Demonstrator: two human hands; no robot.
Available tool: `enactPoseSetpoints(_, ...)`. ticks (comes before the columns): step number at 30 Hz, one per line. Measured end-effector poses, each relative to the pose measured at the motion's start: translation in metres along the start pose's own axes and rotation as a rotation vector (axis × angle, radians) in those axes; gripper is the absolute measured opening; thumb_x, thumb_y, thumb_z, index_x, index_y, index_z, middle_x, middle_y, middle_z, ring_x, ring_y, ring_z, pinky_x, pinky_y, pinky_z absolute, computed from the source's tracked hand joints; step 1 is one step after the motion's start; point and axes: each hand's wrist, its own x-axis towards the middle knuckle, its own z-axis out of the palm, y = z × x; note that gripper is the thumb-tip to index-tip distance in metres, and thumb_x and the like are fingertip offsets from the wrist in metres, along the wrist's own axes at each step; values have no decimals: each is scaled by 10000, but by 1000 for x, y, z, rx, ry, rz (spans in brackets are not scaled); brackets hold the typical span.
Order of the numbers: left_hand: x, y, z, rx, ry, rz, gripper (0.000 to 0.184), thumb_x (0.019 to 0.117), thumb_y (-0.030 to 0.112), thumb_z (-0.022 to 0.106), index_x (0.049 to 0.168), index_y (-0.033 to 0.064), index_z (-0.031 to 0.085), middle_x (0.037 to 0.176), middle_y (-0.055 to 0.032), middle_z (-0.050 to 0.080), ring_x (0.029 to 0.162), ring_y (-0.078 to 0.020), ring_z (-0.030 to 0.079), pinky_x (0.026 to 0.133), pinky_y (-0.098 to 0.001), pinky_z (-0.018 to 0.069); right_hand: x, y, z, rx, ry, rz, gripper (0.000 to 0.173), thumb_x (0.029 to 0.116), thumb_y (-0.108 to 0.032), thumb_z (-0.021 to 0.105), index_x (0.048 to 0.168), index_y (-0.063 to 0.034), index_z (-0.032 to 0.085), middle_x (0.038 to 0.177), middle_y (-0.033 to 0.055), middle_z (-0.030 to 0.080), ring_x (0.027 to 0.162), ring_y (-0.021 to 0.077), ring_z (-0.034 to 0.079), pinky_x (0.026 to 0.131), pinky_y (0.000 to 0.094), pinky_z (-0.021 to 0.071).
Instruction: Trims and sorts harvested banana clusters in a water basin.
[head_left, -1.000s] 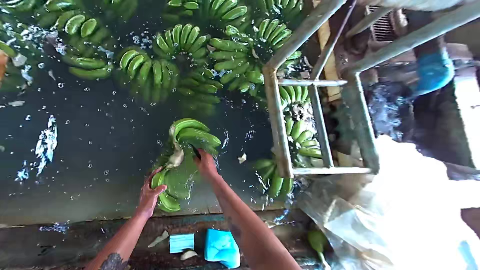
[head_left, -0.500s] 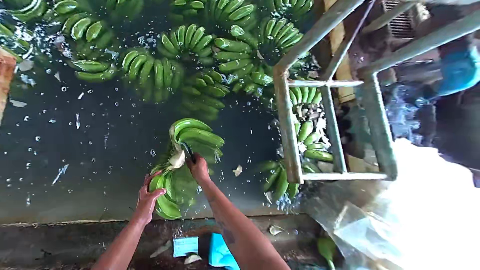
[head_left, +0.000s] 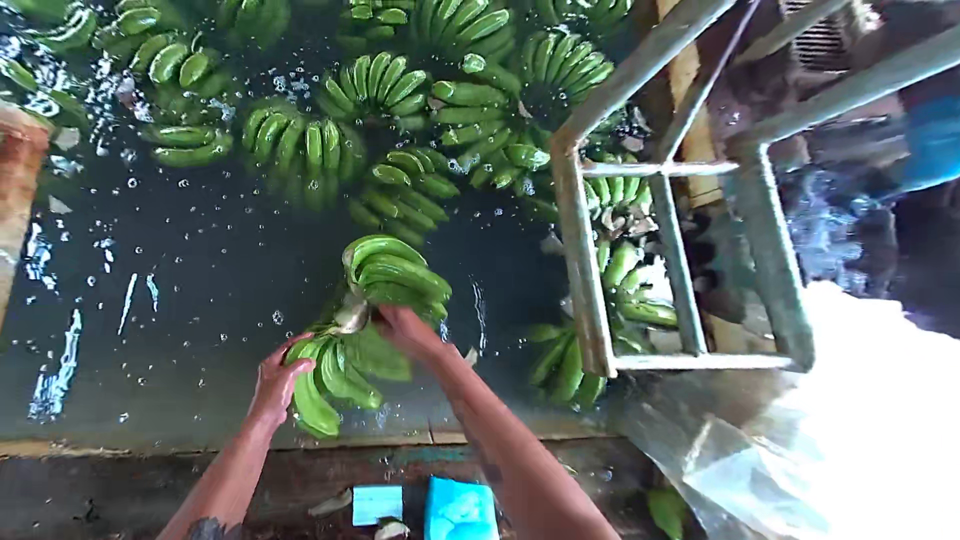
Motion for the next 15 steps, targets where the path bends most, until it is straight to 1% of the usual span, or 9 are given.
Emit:
enactPoseSetpoints(2, 19, 11, -11, 17, -19, 27, 451, 869, 47, 617, 1320, 52, 627, 1278, -138, 651, 1129, -210, 639, 949, -431, 538, -54, -19, 0, -51, 6, -66, 325, 1074, -219, 500, 1247, 10, 653, 1015, 224, 709, 942, 367, 700, 864, 559, 545)
enactPoseSetpoints(3, 25, 16, -12, 44, -43, 45, 435, 877, 31, 616, 1311, 44, 629, 1270, -154, 649, 1128, -228, 638, 953, -449, 534, -72, -21, -2, -93, 151, -75, 307, 1059, -217, 522, 1198, 3, 685, 989, 209, 723, 889, 352, 720, 812, 548, 574)
enactPoseSetpoints(4, 30, 23, -10, 87, -74, 66, 420, 886, 13, 629, 1305, 50, 638, 1268, -160, 653, 1136, -241, 638, 964, -466, 529, -75, -18, -12, -147, 319, -44, 288, 1044, -215, 555, 1183, -10, 703, 1044, 205, 722, 889, 341, 727, 797, 535, 591)
enactPoseSetpoints(5, 33, 29, -8, 149, -109, 98, 417, 892, 6, 648, 1306, 58, 645, 1276, -162, 655, 1155, -255, 635, 983, -488, 519, -67, -13, -28, -199, 432, 21, 293, 1023, -213, 607, 1236, -32, 693, 1198, 224, 683, 949, 367, 720, 818, 551, 590)
enactPoseSetpoints(7, 35, 38, -1, 318, -153, 194, 440, 873, 40, 686, 1311, 78, 659, 1327, -155, 644, 1237, -288, 606, 1039, -547, 482, -35, 1, -62, -238, 477, 187, 627, 917, -237, 778, 1486, -145, 530, 1507, 269, 475, 1044, 474, 673, 836, 639, 560)
enactPoseSetpoints(9, 32, 45, 3, 467, -181, 262, 450, 875, 93, 695, 1324, 106, 666, 1432, -130, 593, 1358, -286, 532, 1113, -552, 427, -10, 17, -80, -221, 394, 375, 988, 829, -269, 864, 1630, -196, 290, 1503, 324, 454, 1142, 551, 608, 898, 711, 498)
enactPoseSetpoints(11, 33, 51, 4, 509, -177, 310, 438, 874, 95, 692, 1311, 114, 680, 1454, -121, 582, 1403, -271, 495, 1151, -523, 399, -4, 50, -86, -154, 317, 514, 911, 812, -406, 860, 1561, -157, 406, 1379, 290, 585, 1215, 504, 595, 977, 705, 474)
enactPoseSetpoints(13, 39, 53, -2, 483, -160, 352, 430, 864, 76, 682, 1294, 100, 689, 1443, -127, 592, 1406, -266, 493, 1161, -500, 395, -17, 81, -76, -10, 274, 563, 842, 852, -519, 799, 1490, -71, 483, 1357, 250, 618, 1267, 429, 592, 1057, 647, 460)
enactPoseSetpoints(15, 47, 46, -12, 452, -145, 360, 435, 851, 68, 683, 1286, 86, 693, 1435, -126, 600, 1397, -263, 506, 1161, -498, 398, -50, 102, -43, 306, 339, 558, 693, 953, -362, 738, 1471, 16, 473, 1378, 263, 596, 1282, 380, 584, 1096, 557, 465)
